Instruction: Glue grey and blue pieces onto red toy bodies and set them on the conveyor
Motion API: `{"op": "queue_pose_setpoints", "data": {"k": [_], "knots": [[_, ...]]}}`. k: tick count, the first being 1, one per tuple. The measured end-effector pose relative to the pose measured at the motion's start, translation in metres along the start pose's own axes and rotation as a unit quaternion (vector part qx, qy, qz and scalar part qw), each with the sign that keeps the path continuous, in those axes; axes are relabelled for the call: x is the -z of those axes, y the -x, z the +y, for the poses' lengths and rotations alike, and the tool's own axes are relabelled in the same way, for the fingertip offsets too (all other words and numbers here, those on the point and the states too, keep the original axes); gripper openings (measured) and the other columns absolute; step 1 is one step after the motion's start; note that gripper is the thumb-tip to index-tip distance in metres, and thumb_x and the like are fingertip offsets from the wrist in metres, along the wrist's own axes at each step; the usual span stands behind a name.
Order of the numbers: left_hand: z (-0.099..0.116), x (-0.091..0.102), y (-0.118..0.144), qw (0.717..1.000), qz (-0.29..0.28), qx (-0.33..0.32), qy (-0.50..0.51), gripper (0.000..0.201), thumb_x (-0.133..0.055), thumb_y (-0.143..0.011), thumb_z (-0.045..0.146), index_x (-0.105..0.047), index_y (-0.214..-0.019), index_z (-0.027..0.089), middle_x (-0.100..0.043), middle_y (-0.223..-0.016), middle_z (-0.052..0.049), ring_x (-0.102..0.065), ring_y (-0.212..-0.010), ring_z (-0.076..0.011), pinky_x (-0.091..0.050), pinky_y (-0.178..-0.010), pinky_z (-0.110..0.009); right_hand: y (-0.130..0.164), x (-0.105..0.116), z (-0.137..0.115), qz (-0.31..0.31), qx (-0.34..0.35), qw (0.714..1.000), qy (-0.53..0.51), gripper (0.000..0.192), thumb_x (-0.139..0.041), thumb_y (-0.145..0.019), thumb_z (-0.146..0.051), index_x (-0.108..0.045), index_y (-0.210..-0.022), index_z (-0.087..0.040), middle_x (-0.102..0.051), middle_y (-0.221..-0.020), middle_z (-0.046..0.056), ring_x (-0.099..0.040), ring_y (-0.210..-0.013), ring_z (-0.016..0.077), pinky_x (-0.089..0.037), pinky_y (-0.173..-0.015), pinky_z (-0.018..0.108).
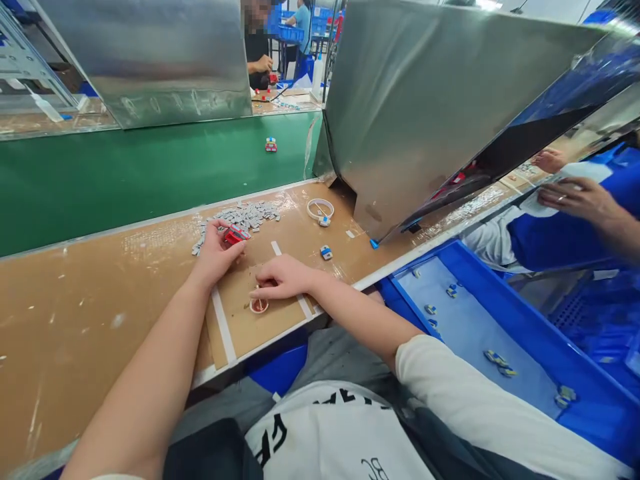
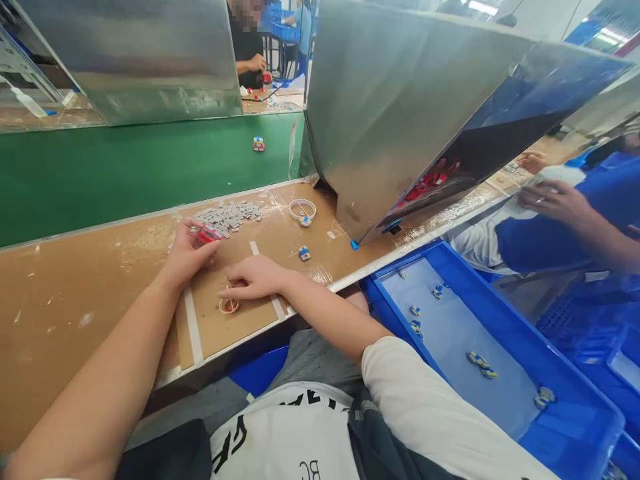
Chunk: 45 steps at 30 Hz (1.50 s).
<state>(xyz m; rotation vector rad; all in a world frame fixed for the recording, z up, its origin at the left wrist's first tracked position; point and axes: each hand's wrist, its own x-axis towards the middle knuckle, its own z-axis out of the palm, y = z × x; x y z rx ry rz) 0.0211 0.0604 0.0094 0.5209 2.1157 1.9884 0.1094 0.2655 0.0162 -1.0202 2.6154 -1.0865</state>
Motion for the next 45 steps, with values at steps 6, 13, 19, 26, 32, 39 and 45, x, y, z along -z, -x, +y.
{"op": "queue_pose_setpoints", "data": {"k": [6, 13, 19, 26, 32, 39, 45], "knots": [[0.019, -0.006, 0.007, 1.0, 0.011, 0.025, -0.015, 0.076, -0.092, -0.067, 0.036, -0.039, -0.121, 0.03, -0.071, -0.097, 0.002, -0.071, -0.075, -0.0182, -0.052, -0.057, -0.027, -0.009, -0.006, 0.003, -0.019, 0.035, 0.999, 0.006, 0.05, -0.057, -0.103, -0.048, -0.045, -0.064, -0.02, -0.044, -0.061, -0.004, -0.036, -0.061, 0.0114, -0.022, -0.065, 0.03], [0.021, -0.017, 0.023, 0.994, 0.054, 0.072, -0.057, 0.068, -0.094, -0.063, 0.043, -0.042, -0.103, 0.027, -0.075, -0.112, -0.002, -0.068, -0.073, -0.0133, -0.058, -0.064, -0.027, -0.007, -0.004, 0.008, -0.023, 0.102, 0.99, -0.097, 0.047, -0.052, -0.102, -0.04, -0.037, -0.062, -0.021, -0.031, -0.06, -0.006, -0.034, -0.059, 0.0104, -0.026, -0.064, 0.028], [0.008, -0.015, 0.034, 0.982, 0.056, 0.025, -0.177, 0.059, -0.082, -0.077, 0.046, -0.047, -0.12, 0.027, -0.071, -0.099, 0.001, -0.07, -0.083, -0.0188, -0.058, -0.082, -0.035, -0.005, -0.011, 0.013, -0.025, 0.106, 0.977, -0.185, 0.058, -0.055, -0.106, -0.055, -0.046, -0.061, -0.02, -0.04, -0.06, -0.004, -0.036, -0.059, 0.0092, -0.029, -0.063, 0.027], [0.01, -0.01, 0.037, 0.964, 0.002, 0.001, -0.266, 0.045, -0.071, -0.085, 0.046, -0.063, -0.124, 0.024, -0.072, -0.113, -0.004, -0.067, -0.098, -0.0232, -0.052, -0.095, -0.039, -0.004, -0.005, 0.012, 0.024, 0.083, 0.966, -0.243, 0.072, -0.061, -0.1, -0.071, -0.033, -0.057, -0.021, -0.024, -0.059, -0.006, -0.025, -0.057, 0.0074, -0.023, -0.059, 0.028], [0.015, -0.012, 0.039, 0.96, -0.027, 0.033, -0.278, 0.036, -0.073, -0.084, 0.047, -0.06, -0.11, 0.026, -0.074, -0.102, -0.001, -0.068, -0.092, -0.0226, -0.052, -0.09, -0.037, -0.005, 0.005, 0.014, 0.292, -0.025, 0.921, -0.259, 0.067, -0.06, -0.099, -0.068, -0.027, -0.061, -0.023, -0.024, -0.063, -0.005, -0.027, -0.062, 0.0091, -0.024, -0.062, 0.028], [0.02, -0.014, 0.039, 0.944, -0.051, 0.028, -0.326, 0.03, -0.067, -0.086, 0.044, -0.055, -0.108, 0.027, -0.068, -0.094, 0.002, -0.064, -0.086, -0.0224, -0.052, -0.087, -0.037, -0.017, -0.004, 0.021, 0.355, -0.041, 0.904, -0.233, 0.058, -0.055, -0.101, -0.059, -0.029, -0.063, -0.024, -0.024, -0.066, -0.006, -0.028, -0.064, 0.0097, -0.026, -0.064, 0.029], [0.016, -0.014, 0.037, 0.949, -0.046, 0.029, -0.311, 0.032, -0.068, -0.084, 0.042, -0.054, -0.108, 0.027, -0.065, -0.09, 0.002, -0.062, -0.084, -0.0216, -0.05, -0.085, -0.036, -0.012, -0.002, 0.018, 0.261, 0.023, 0.943, -0.203, 0.059, -0.051, -0.104, -0.06, -0.028, -0.063, -0.024, -0.025, -0.065, -0.005, -0.028, -0.063, 0.0104, -0.029, -0.065, 0.03]]}}
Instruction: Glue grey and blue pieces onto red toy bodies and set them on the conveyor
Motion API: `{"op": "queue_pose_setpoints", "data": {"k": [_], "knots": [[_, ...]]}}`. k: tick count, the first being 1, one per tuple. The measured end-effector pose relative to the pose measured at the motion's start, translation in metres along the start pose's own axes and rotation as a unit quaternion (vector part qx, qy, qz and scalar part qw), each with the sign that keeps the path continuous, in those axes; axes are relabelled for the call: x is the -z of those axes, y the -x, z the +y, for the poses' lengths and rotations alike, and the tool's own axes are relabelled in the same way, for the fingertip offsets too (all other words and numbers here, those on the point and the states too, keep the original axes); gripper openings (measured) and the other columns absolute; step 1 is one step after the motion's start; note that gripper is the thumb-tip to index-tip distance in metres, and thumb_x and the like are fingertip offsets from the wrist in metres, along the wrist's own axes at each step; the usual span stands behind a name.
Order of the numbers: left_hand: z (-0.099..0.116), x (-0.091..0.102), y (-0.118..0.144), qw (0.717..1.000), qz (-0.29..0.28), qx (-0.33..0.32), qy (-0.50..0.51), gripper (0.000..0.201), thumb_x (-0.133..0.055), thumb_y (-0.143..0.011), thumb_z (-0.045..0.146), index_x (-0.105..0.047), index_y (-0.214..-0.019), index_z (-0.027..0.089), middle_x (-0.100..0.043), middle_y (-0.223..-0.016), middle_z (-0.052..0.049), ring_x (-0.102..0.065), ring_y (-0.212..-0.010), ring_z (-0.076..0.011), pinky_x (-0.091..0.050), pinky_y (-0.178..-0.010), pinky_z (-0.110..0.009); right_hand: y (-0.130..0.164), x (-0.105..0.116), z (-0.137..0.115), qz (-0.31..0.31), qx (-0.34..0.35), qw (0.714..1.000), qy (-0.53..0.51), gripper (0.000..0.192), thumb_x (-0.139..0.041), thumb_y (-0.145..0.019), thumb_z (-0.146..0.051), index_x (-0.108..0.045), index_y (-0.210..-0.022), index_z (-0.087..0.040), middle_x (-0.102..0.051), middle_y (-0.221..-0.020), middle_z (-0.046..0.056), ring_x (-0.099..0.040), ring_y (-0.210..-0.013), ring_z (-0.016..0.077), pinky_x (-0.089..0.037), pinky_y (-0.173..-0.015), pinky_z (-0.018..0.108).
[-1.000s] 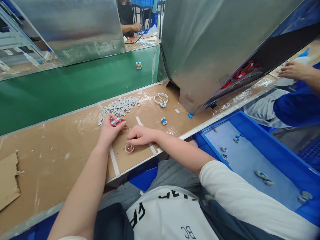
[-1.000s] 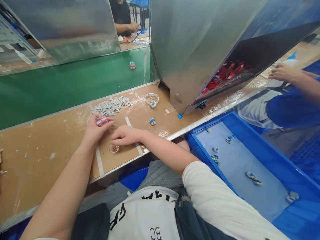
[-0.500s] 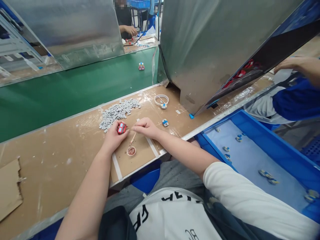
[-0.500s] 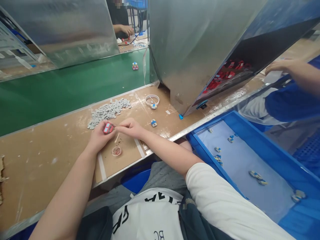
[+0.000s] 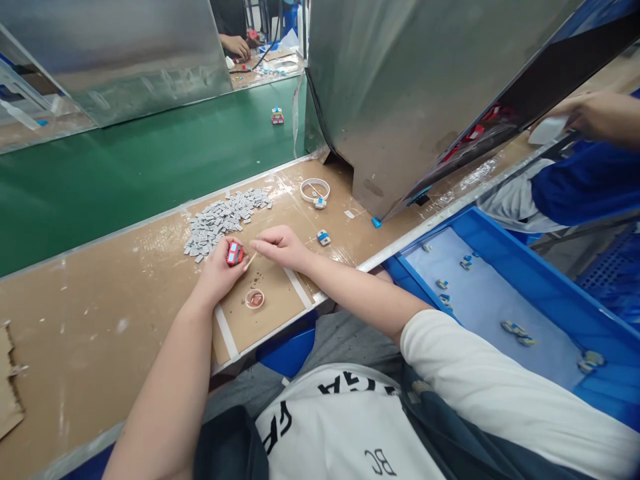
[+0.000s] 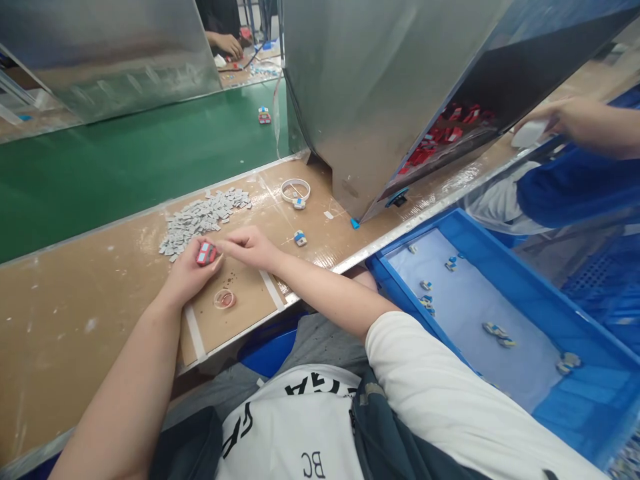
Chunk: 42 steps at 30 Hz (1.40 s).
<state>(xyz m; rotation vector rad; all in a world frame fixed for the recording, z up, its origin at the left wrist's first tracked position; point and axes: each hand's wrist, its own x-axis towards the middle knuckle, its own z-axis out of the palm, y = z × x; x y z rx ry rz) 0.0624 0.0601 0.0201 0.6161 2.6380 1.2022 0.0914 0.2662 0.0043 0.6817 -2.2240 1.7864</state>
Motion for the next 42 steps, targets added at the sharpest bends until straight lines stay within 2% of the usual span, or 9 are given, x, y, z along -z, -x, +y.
{"op": "queue_pose_setpoints", "data": {"k": [3, 5, 10, 16, 18, 20, 23, 26, 42], "knots": [[-0.004, -0.001, -0.001, 1.0, 0.002, -0.003, 0.012, 0.033, -0.069, -0.083, 0.042, -0.054, -0.108, 0.027, -0.066, -0.094, 0.001, -0.062, -0.086, -0.0213, -0.048, -0.084, -0.035, 0.006, 0.001, -0.007, -0.143, 0.072, 0.987, 0.012, 0.055, -0.049, -0.105, -0.056, -0.031, -0.065, -0.025, -0.031, -0.064, -0.004, -0.033, -0.062, 0.0118, -0.033, -0.066, 0.03], [-0.006, -0.001, -0.001, 1.0, 0.002, -0.001, 0.02, 0.034, -0.069, -0.084, 0.043, -0.054, -0.109, 0.027, -0.068, -0.097, 0.001, -0.063, -0.088, -0.0215, -0.048, -0.085, -0.035, 0.008, 0.001, -0.011, -0.191, 0.085, 0.977, 0.038, 0.053, -0.048, -0.106, -0.055, -0.031, -0.065, -0.025, -0.033, -0.063, -0.003, -0.035, -0.063, 0.0132, -0.035, -0.068, 0.031], [-0.007, -0.002, -0.001, 1.0, 0.006, 0.001, 0.027, 0.034, -0.071, -0.084, 0.042, -0.054, -0.109, 0.027, -0.068, -0.097, 0.001, -0.063, -0.087, -0.0212, -0.048, -0.085, -0.035, 0.01, 0.001, -0.013, -0.272, 0.078, 0.955, 0.093, 0.05, -0.047, -0.105, -0.052, -0.031, -0.066, -0.026, -0.037, -0.064, -0.002, -0.039, -0.065, 0.0153, -0.035, -0.069, 0.032], [-0.005, -0.001, 0.0, 0.999, 0.005, 0.003, 0.033, 0.033, -0.071, -0.083, 0.04, -0.055, -0.108, 0.027, -0.068, -0.096, 0.001, -0.062, -0.087, -0.0208, -0.047, -0.084, -0.034, 0.008, 0.003, -0.017, -0.314, 0.062, 0.946, 0.057, 0.027, -0.053, -0.102, -0.036, -0.048, -0.078, -0.024, -0.053, -0.073, 0.0, -0.049, -0.073, 0.0156, -0.04, -0.074, 0.029], [-0.005, 0.0, 0.0, 0.999, 0.001, 0.005, 0.035, 0.033, -0.071, -0.083, 0.04, -0.055, -0.108, 0.027, -0.067, -0.096, 0.002, -0.062, -0.086, -0.0209, -0.047, -0.084, -0.034, 0.008, 0.004, -0.016, -0.302, 0.055, 0.95, 0.06, 0.023, -0.053, -0.099, -0.031, -0.047, -0.077, -0.024, -0.051, -0.073, -0.001, -0.047, -0.072, 0.0152, -0.039, -0.073, 0.029], [-0.004, 0.0, 0.0, 1.0, 0.0, 0.004, 0.026, 0.032, -0.07, -0.083, 0.04, -0.054, -0.108, 0.027, -0.067, -0.095, 0.002, -0.062, -0.086, -0.0211, -0.047, -0.084, -0.035, 0.008, 0.004, -0.012, -0.247, 0.052, 0.966, 0.061, 0.027, -0.052, -0.098, -0.031, -0.042, -0.074, -0.024, -0.045, -0.07, -0.002, -0.043, -0.069, 0.0146, -0.037, -0.071, 0.029], [-0.002, 0.0, 0.0, 1.0, -0.005, -0.004, -0.002, 0.03, -0.068, -0.083, 0.04, -0.054, -0.106, 0.027, -0.065, -0.092, 0.002, -0.061, -0.083, -0.0217, -0.047, -0.083, -0.035, 0.006, 0.004, -0.003, -0.069, 0.031, 0.994, 0.073, 0.035, -0.05, -0.101, -0.037, -0.034, -0.071, -0.025, -0.036, -0.067, -0.004, -0.038, -0.067, 0.0138, -0.033, -0.07, 0.03], [0.001, 0.0, 0.0, 0.999, -0.013, -0.007, -0.029, 0.028, -0.066, -0.083, 0.04, -0.054, -0.105, 0.027, -0.064, -0.089, 0.002, -0.06, -0.081, -0.0226, -0.048, -0.081, -0.035, 0.003, 0.002, 0.003, 0.063, -0.012, 0.993, 0.098, 0.036, -0.05, -0.1, -0.037, -0.033, -0.071, -0.025, -0.034, -0.068, -0.005, -0.036, -0.068, 0.0134, -0.032, -0.071, 0.03], [0.003, -0.001, -0.002, 0.997, -0.008, -0.024, -0.067, 0.027, -0.063, -0.08, 0.037, -0.055, -0.103, 0.026, -0.065, -0.092, 0.0, -0.061, -0.083, -0.0226, -0.048, -0.08, -0.035, -0.004, -0.007, 0.009, 0.032, -0.016, 0.989, 0.141, 0.035, -0.051, -0.101, -0.033, -0.034, -0.072, -0.024, -0.04, -0.069, -0.005, -0.038, -0.069, 0.0121, -0.029, -0.071, 0.028]]}}
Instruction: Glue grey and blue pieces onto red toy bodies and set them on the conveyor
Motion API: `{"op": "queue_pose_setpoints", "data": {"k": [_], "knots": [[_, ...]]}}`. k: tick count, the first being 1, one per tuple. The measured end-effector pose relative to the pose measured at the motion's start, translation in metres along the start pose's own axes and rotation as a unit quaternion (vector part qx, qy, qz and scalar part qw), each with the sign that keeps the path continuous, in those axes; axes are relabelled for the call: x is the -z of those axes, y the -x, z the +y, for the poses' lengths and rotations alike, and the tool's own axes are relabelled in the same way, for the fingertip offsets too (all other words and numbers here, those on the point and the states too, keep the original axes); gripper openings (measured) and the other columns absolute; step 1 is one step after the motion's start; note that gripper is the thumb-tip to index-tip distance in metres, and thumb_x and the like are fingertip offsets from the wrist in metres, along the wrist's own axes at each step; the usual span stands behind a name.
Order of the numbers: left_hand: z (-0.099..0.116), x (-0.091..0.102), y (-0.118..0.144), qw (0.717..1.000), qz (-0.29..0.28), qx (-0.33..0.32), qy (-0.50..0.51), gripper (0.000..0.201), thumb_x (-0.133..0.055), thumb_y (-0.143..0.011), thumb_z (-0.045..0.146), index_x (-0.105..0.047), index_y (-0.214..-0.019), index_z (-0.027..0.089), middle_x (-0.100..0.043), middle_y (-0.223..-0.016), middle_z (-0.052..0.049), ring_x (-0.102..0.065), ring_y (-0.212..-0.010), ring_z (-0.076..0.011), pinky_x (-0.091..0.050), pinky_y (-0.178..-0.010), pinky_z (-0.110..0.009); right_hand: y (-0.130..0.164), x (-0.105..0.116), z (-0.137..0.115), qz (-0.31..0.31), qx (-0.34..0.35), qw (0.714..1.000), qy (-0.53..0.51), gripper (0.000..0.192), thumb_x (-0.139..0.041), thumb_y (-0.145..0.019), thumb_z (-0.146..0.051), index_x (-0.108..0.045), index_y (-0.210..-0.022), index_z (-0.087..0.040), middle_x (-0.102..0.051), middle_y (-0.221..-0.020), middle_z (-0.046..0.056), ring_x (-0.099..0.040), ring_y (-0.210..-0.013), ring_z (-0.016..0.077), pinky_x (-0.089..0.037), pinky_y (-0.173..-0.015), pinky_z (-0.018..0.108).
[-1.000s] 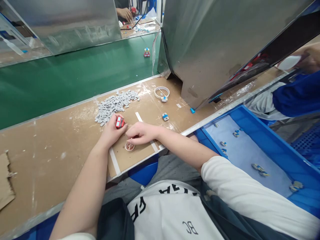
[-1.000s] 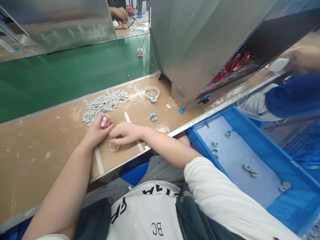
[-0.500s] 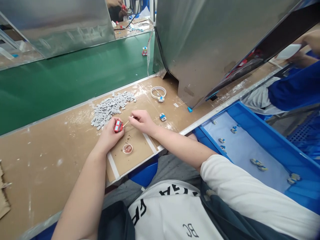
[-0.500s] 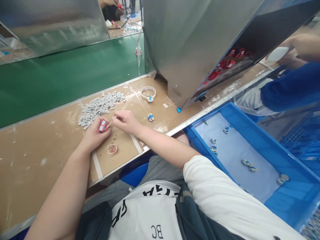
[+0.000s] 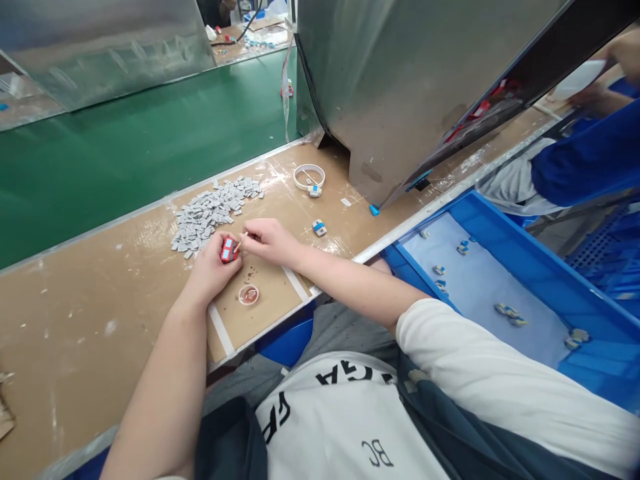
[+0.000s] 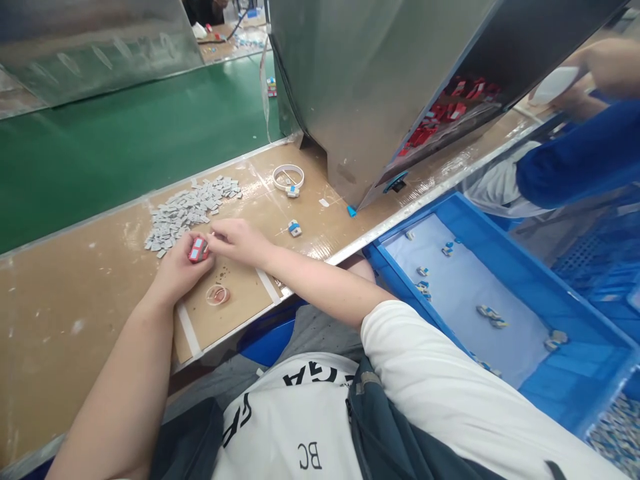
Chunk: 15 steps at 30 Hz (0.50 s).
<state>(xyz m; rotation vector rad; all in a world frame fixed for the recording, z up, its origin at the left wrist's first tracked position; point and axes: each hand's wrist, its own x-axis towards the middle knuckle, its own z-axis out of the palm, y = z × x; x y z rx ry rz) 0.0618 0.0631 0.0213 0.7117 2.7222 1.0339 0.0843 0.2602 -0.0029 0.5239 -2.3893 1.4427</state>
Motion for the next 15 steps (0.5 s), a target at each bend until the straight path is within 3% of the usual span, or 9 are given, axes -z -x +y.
{"op": "queue_pose_setpoints", "data": {"k": [9, 11, 15], "knots": [[-0.004, -0.001, -0.001, 1.0, 0.008, 0.007, 0.027, 0.029, -0.067, -0.08, 0.036, -0.057, -0.105, 0.027, -0.067, -0.092, 0.001, -0.062, -0.083, -0.0223, -0.049, -0.08, -0.035, 0.001, 0.005, -0.002, 0.025, 0.023, 0.999, -0.015, 0.034, -0.05, -0.1, -0.03, -0.032, -0.072, -0.024, -0.037, -0.069, -0.005, -0.037, -0.069, 0.0125, -0.032, -0.072, 0.029], [-0.007, -0.001, -0.001, 0.999, 0.013, 0.011, 0.052, 0.031, -0.069, -0.08, 0.037, -0.058, -0.106, 0.026, -0.067, -0.092, 0.002, -0.062, -0.083, -0.0211, -0.048, -0.08, -0.034, 0.006, 0.01, -0.005, -0.031, 0.062, 0.997, -0.047, 0.034, -0.049, -0.101, -0.032, -0.035, -0.071, -0.024, -0.036, -0.067, -0.005, -0.036, -0.067, 0.0128, -0.033, -0.07, 0.029], [-0.012, -0.001, -0.001, 0.993, 0.04, 0.019, 0.109, 0.034, -0.073, -0.081, 0.038, -0.059, -0.109, 0.026, -0.07, -0.098, 0.001, -0.065, -0.087, -0.02, -0.05, -0.084, -0.034, 0.017, 0.018, -0.015, -0.247, 0.152, 0.955, -0.054, 0.036, -0.056, -0.098, -0.03, -0.039, -0.067, -0.023, -0.043, -0.064, -0.004, -0.04, -0.063, 0.012, -0.032, -0.067, 0.029]]}}
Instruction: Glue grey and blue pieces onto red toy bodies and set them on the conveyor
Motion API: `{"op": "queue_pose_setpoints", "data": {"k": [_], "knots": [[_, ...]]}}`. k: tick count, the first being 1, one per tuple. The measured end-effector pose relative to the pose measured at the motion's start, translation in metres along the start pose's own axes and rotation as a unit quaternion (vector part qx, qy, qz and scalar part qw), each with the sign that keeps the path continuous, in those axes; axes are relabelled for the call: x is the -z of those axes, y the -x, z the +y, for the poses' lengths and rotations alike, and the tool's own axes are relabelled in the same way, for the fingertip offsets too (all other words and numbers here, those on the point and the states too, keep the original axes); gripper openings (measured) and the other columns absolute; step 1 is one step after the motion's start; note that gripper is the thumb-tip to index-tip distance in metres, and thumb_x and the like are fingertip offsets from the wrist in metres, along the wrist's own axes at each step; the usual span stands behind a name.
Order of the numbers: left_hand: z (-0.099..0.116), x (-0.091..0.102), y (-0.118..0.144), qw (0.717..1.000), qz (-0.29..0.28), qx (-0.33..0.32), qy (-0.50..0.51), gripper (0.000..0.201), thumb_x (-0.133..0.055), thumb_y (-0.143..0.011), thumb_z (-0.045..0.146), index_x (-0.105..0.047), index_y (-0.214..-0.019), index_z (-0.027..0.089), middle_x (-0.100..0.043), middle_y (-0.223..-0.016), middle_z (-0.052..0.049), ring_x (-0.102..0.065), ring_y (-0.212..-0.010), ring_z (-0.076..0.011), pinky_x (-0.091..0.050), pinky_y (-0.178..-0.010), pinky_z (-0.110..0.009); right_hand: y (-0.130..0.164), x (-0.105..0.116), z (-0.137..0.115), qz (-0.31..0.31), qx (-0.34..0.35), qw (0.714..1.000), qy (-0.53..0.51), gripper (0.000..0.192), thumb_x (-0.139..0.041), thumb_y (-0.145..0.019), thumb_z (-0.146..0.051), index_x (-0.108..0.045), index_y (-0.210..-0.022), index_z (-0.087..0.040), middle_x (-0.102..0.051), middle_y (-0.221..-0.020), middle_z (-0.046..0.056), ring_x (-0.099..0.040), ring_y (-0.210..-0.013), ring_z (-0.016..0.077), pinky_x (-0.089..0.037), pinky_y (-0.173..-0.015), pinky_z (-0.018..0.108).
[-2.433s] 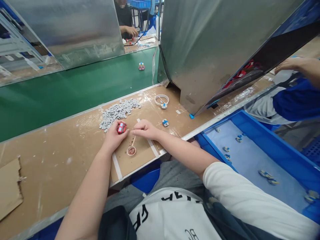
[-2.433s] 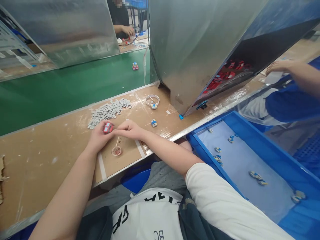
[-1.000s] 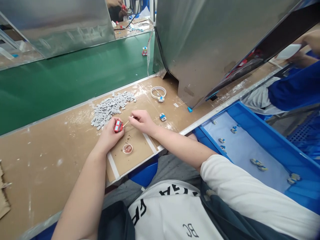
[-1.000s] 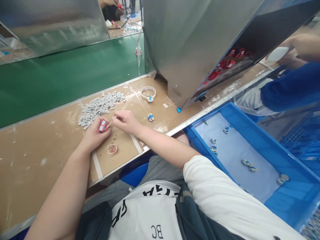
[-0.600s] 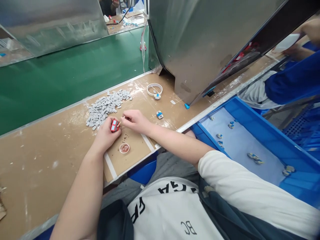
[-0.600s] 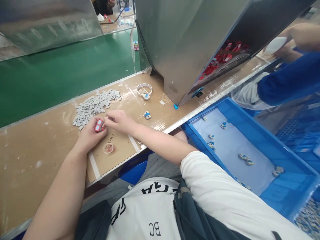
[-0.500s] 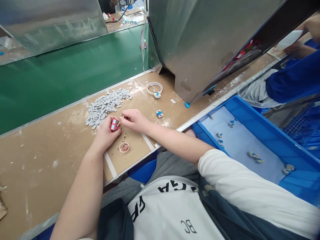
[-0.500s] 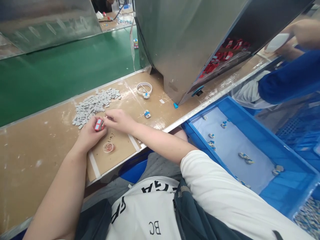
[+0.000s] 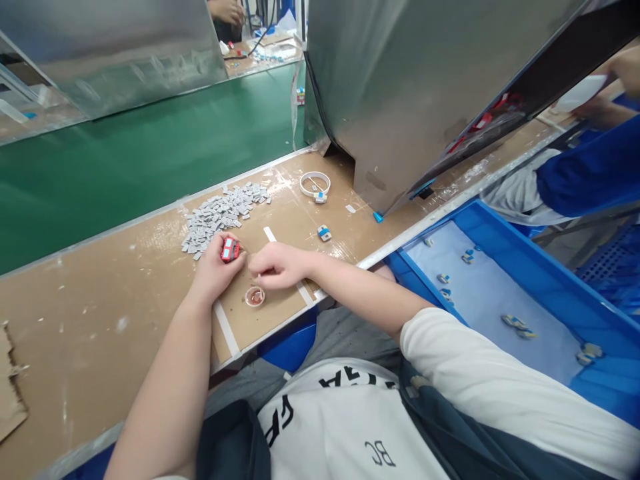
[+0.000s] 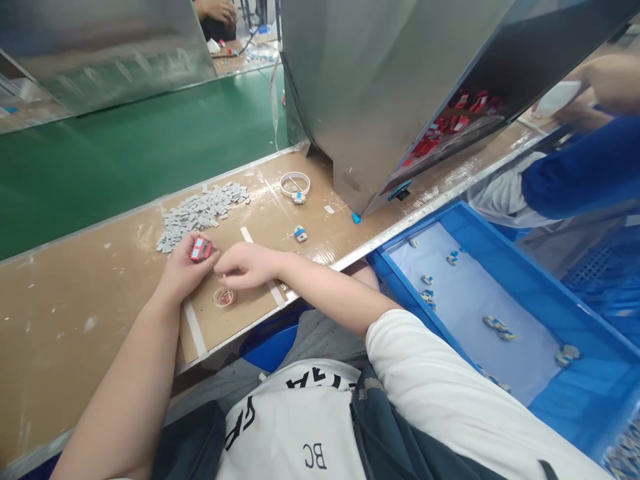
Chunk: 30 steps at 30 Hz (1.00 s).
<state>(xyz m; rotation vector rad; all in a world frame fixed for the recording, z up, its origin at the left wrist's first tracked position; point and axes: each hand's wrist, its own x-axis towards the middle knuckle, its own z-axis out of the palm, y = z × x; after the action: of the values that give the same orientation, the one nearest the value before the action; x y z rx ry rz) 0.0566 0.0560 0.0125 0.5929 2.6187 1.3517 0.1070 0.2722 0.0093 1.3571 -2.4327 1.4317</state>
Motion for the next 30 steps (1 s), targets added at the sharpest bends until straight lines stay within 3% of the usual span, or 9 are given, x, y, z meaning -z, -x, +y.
{"op": "queue_pose_setpoints", "data": {"k": [2, 4, 7, 10, 13, 16, 21, 25, 30], "knots": [[-0.002, 0.001, -0.002, 0.999, 0.04, 0.006, 0.035, 0.036, -0.075, -0.081, 0.038, -0.059, -0.11, 0.026, -0.071, -0.099, 0.001, -0.066, -0.086, -0.0197, -0.052, -0.085, -0.034, -0.001, 0.001, -0.003, -0.047, -0.015, 0.998, 0.033, 0.042, -0.06, -0.1, -0.036, -0.042, -0.066, -0.022, -0.047, -0.063, -0.004, -0.041, -0.062, 0.0114, -0.031, -0.066, 0.029], [-0.005, 0.001, -0.005, 0.992, 0.096, 0.005, 0.077, 0.037, -0.076, -0.08, 0.039, -0.059, -0.109, 0.025, -0.07, -0.098, 0.0, -0.066, -0.085, -0.0192, -0.053, -0.085, -0.034, -0.009, 0.004, 0.0, -0.01, -0.086, 0.993, 0.082, 0.048, -0.057, -0.107, -0.045, -0.046, -0.067, -0.021, -0.051, -0.066, -0.003, -0.045, -0.064, 0.0117, -0.033, -0.067, 0.028], [-0.01, 0.003, -0.009, 0.978, 0.164, -0.006, 0.131, 0.039, -0.079, -0.08, 0.039, -0.057, -0.109, 0.025, -0.069, -0.099, 0.0, -0.066, -0.087, -0.0187, -0.053, -0.086, -0.033, -0.034, 0.014, 0.015, 0.088, -0.255, 0.943, 0.192, 0.04, -0.05, -0.113, -0.045, -0.065, -0.086, -0.02, -0.067, -0.084, 0.001, -0.061, -0.082, 0.0144, -0.04, -0.074, 0.027], [-0.015, 0.005, -0.01, 0.971, 0.194, -0.005, 0.139, 0.04, -0.081, -0.08, 0.039, -0.058, -0.11, 0.025, -0.069, -0.099, 0.0, -0.065, -0.085, -0.0183, -0.052, -0.086, -0.033, -0.062, 0.019, 0.033, 0.085, -0.331, 0.899, 0.273, 0.023, -0.06, -0.109, -0.038, -0.073, -0.111, -0.019, -0.075, -0.113, 0.007, -0.068, -0.104, 0.0199, -0.046, -0.084, 0.028], [-0.017, 0.007, -0.008, 0.971, 0.203, -0.013, 0.126, 0.038, -0.08, -0.081, 0.039, -0.06, -0.109, 0.026, -0.07, -0.098, 0.001, -0.065, -0.084, -0.0184, -0.051, -0.086, -0.034, -0.079, 0.017, 0.044, 0.053, -0.331, 0.891, 0.305, 0.021, -0.063, -0.105, -0.033, -0.075, -0.112, -0.016, -0.073, -0.123, 0.013, -0.071, -0.107, 0.0254, -0.051, -0.089, 0.032], [-0.016, 0.008, -0.006, 0.97, 0.205, -0.023, 0.127, 0.036, -0.08, -0.081, 0.04, -0.06, -0.107, 0.026, -0.069, -0.097, 0.0, -0.065, -0.083, -0.0187, -0.051, -0.085, -0.034, -0.084, 0.011, 0.049, 0.038, -0.329, 0.886, 0.324, 0.023, -0.055, -0.108, -0.026, -0.075, -0.108, -0.014, -0.072, -0.123, 0.017, -0.072, -0.105, 0.027, -0.053, -0.09, 0.034], [-0.016, 0.009, -0.006, 0.972, 0.195, -0.01, 0.129, 0.037, -0.078, -0.081, 0.043, -0.059, -0.108, 0.026, -0.069, -0.096, 0.0, -0.065, -0.083, -0.0199, -0.052, -0.084, -0.034, -0.078, 0.011, 0.052, 0.059, -0.315, 0.895, 0.311, 0.025, -0.048, -0.111, -0.02, -0.072, -0.11, -0.013, -0.073, -0.125, 0.019, -0.074, -0.108, 0.0259, -0.055, -0.095, 0.035], [-0.019, 0.009, -0.007, 0.98, 0.156, 0.007, 0.121, 0.04, -0.076, -0.08, 0.045, -0.059, -0.11, 0.026, -0.071, -0.098, -0.001, -0.065, -0.084, -0.0207, -0.052, -0.084, -0.035, -0.065, 0.015, 0.049, 0.109, -0.286, 0.919, 0.246, 0.025, -0.048, -0.114, -0.027, -0.071, -0.116, -0.016, -0.079, -0.116, 0.012, -0.075, -0.103, 0.0196, -0.056, -0.096, 0.031], [-0.015, 0.009, -0.005, 0.987, 0.128, -0.009, 0.099, 0.037, -0.073, -0.081, 0.045, -0.06, -0.11, 0.026, -0.072, -0.101, -0.001, -0.067, -0.089, -0.022, -0.053, -0.089, -0.038, -0.046, 0.007, 0.044, 0.152, -0.246, 0.947, 0.141, 0.018, -0.058, -0.108, -0.025, -0.073, -0.112, -0.016, -0.081, -0.097, 0.006, -0.077, -0.086, 0.0136, -0.055, -0.081, 0.023]]}}
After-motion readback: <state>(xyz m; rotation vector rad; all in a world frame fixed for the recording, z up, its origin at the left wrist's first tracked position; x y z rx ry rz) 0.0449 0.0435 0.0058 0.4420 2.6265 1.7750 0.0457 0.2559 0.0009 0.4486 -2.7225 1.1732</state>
